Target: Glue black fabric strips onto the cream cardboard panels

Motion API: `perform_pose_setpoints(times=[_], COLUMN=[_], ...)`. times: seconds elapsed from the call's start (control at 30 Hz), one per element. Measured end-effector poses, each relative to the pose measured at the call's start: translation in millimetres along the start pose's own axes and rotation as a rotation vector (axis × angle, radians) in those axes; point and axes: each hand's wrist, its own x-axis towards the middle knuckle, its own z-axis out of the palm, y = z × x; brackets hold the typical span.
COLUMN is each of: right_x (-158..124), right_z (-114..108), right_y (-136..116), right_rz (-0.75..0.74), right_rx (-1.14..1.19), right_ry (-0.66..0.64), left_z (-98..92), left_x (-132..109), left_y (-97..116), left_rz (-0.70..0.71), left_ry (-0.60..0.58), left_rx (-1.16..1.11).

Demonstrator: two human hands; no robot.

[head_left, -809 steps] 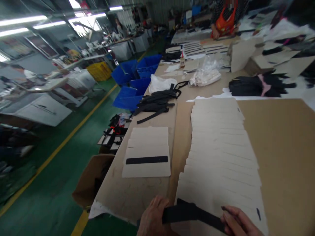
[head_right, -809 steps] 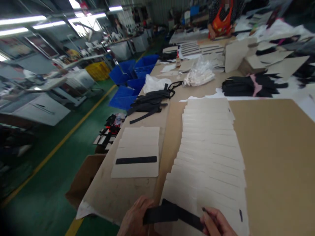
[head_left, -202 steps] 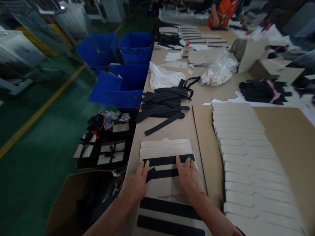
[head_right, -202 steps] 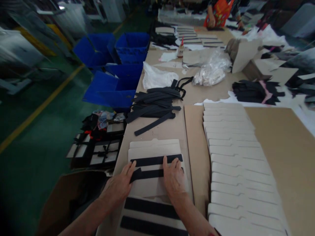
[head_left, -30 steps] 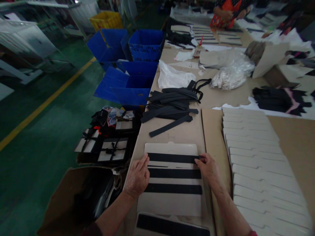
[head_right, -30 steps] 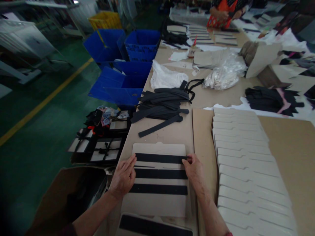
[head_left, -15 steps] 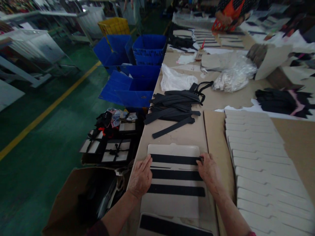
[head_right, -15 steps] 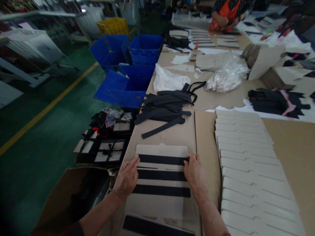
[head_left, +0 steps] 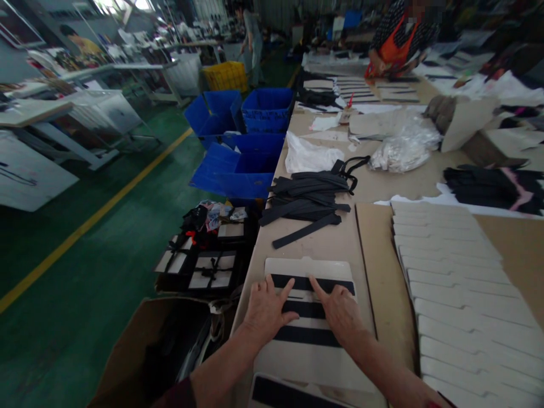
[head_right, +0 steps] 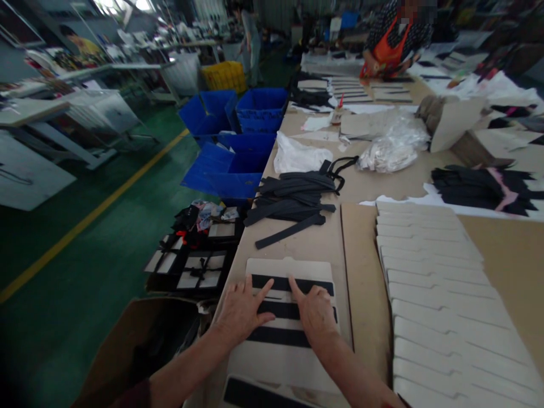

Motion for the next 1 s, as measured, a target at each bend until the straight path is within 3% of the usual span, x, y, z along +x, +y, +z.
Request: perform_pose_setpoints(times=[0.13,0.37,0.63,0.83,0.9,1.0], right_x=[2.5,-4.5,-22.7,-32.7,-26.5,5.3], right_z=[-4.2,4.8,58.1,96.8,95.1,69.8], right_y=[-11.1,-2.4,22.2,45.6,55.5,65.2], right_rz=[-0.019,0.031,0.117,0.123,0.126,0.149], right_rx=[-0.021,0.054,0.242,0.417,0.513,0.635], right_ry=[-0.024,0.03,0.218,0.315,0.368,0.447], left_z=[0.3,0.0,7.1,28.5,38.8,56.5], left_x=[8.2,2.9,-10.4,-16.2,-18.9,-24.9], left_y=[14.0,6.4,-8.6,-26.6,-33.0,-42.6], left_rz=[-0.048,-0.075,-0.06,-0.007,0.005,-0.003], left_ry=[-0.062,-0.02,0.036,0.176,0.23,0.319], left_rx=[0.028,-0.007,-0.13,-0.163,-0.192,-0.305])
